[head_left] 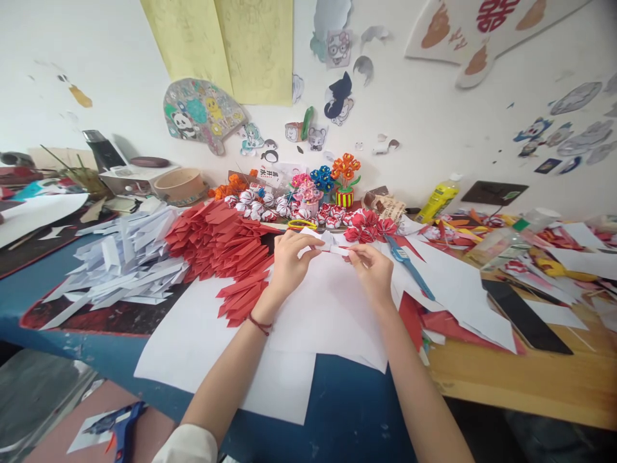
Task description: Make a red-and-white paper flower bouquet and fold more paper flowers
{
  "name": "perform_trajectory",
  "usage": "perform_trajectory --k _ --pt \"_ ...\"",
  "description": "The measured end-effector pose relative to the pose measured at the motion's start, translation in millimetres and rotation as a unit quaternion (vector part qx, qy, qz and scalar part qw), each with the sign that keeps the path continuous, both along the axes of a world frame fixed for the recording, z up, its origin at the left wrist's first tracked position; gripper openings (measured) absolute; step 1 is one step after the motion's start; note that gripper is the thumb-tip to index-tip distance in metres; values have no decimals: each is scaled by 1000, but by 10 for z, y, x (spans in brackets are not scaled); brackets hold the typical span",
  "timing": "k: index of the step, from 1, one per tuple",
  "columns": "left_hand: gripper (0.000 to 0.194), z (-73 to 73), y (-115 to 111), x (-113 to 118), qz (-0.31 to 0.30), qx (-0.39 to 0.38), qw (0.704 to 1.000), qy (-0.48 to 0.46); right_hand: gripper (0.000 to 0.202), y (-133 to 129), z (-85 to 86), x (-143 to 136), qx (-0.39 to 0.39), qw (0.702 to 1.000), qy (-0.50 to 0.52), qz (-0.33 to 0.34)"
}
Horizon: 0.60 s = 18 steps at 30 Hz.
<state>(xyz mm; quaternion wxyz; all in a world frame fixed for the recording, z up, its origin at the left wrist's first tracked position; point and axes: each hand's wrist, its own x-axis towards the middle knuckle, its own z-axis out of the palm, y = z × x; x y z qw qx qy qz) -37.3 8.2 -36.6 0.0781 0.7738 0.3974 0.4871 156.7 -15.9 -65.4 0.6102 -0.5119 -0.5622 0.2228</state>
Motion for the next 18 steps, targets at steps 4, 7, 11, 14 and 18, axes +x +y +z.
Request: perform_trajectory --k 4,7,11,14,18 --pt "11 20 23 -30 -8 -29 999 -22 23 17 -16 7 1 999 39 9" --pt "11 24 32 -41 2 -25 1000 -6 23 10 0 5 7 999 37 13" --pt "12 -10 15 -3 53 14 995 78 21 -34 36 -45 13 999 -37 3" --pt "18 -63 -2 56 81 66 976 190 18 -63 37 -110 20 993 -115 -3" --pt "20 -117 -1 122 16 90 945 315 16 -55 -12 -152 43 982 -186 -4"
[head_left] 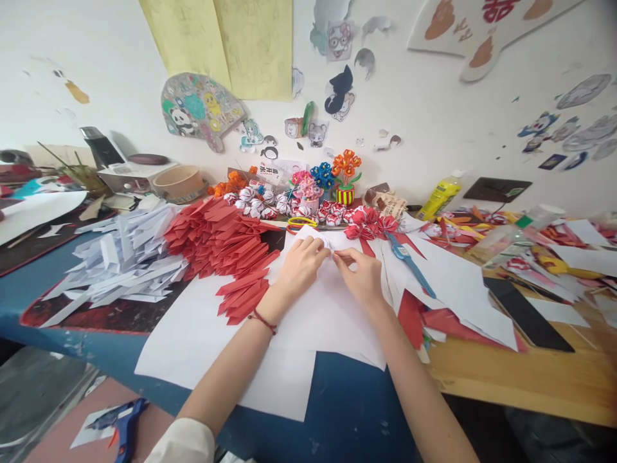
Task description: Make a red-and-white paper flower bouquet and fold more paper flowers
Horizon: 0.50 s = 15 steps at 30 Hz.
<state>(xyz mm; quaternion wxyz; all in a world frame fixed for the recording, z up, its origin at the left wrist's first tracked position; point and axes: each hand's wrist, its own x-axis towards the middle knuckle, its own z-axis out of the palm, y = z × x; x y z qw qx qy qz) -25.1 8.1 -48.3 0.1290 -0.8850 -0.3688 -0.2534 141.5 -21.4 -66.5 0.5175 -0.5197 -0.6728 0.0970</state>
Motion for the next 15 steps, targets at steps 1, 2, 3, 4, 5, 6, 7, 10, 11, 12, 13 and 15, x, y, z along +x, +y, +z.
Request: perform_trajectory --k 1,2,3,4,5,6,7,10,11,12,13,15 --pt "17 -5 4 9 -9 -8 1000 16 16 7 -15 2 6 1000 -15 -3" --pt "16 -7 7 16 -12 -13 1000 25 16 13 -28 7 13 1000 -28 -4" --pt "19 -7 10 20 -10 -14 999 27 15 18 -38 12 20 999 -39 -2" --pt "21 -6 11 22 -7 -11 1000 27 15 20 -44 18 25 998 -49 3" --pt "22 -4 11 23 -5 -6 1000 25 15 20 -46 22 30 998 -57 9" --pt "22 -3 11 22 -5 1 1000 21 15 17 -43 26 33 997 -63 16" --pt "23 -1 10 20 -6 8 1000 16 15 14 -36 30 35 997 -67 23" --pt "24 -2 16 2 -6 14 1000 -2 16 10 -8 52 36 997 -57 45" --pt "24 -2 22 -7 -8 8 1000 -9 16 13 0 64 35 997 -51 50" --pt "23 -2 29 -17 -10 1 1000 -17 17 18 6 78 33 997 -47 52" --pt "22 -1 36 -27 -15 -7 1000 -24 17 25 8 92 32 997 -46 51" --pt "22 2 47 -44 -27 -20 999 -39 17 40 4 116 28 997 -54 44"
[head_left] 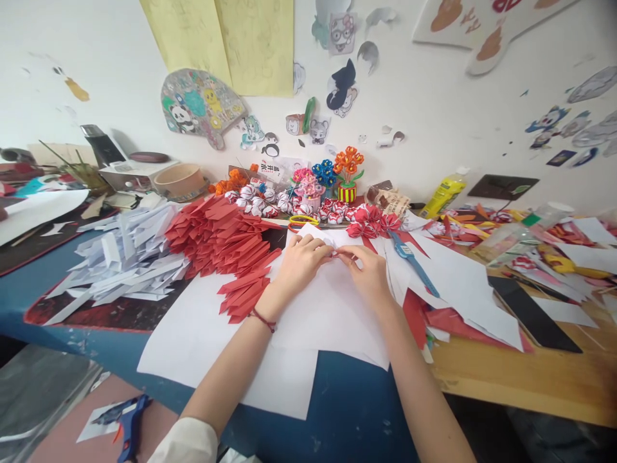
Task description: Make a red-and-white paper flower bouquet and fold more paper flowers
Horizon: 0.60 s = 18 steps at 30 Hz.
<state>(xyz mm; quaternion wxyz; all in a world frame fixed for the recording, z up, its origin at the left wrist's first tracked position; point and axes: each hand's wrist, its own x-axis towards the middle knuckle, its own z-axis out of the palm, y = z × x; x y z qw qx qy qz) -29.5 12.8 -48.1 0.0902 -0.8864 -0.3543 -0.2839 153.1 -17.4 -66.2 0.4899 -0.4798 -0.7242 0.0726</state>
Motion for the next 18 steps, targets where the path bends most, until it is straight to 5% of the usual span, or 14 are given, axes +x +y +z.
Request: perform_trajectory --k 18 --pt "24 14 -24 -19 -16 -23 999 -26 16 -1 8 -3 -8 1000 19 16"
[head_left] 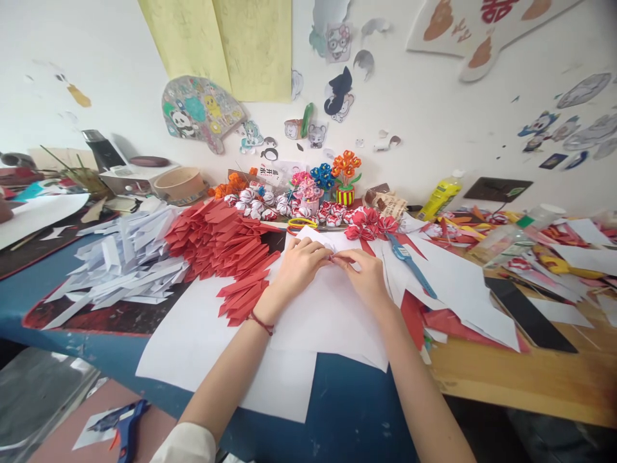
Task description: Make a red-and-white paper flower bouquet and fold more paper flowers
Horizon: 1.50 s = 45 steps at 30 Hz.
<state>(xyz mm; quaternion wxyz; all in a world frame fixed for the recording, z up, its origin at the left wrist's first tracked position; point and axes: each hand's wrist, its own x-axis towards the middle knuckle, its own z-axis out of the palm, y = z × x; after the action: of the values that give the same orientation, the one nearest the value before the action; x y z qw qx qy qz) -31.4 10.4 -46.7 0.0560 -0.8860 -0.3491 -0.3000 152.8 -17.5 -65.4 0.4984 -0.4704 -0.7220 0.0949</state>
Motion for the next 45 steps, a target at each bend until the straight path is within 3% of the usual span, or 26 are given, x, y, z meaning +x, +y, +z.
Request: perform_trajectory --k 5,12,20,45 --pt "23 9 -1 -8 0 0 1000 0 13 -29 15 -33 19 1000 -19 -15" --pt "27 -27 -18 35 -7 14 1000 19 14 -65 -9 -50 85 982 -150 -82" --pt "21 -14 20 9 -7 -16 999 -34 10 -63 7 -17 70 989 -111 -67" --pt "16 93 -2 10 -21 -57 995 -74 13 -71 122 -72 86 987 -122 -58"
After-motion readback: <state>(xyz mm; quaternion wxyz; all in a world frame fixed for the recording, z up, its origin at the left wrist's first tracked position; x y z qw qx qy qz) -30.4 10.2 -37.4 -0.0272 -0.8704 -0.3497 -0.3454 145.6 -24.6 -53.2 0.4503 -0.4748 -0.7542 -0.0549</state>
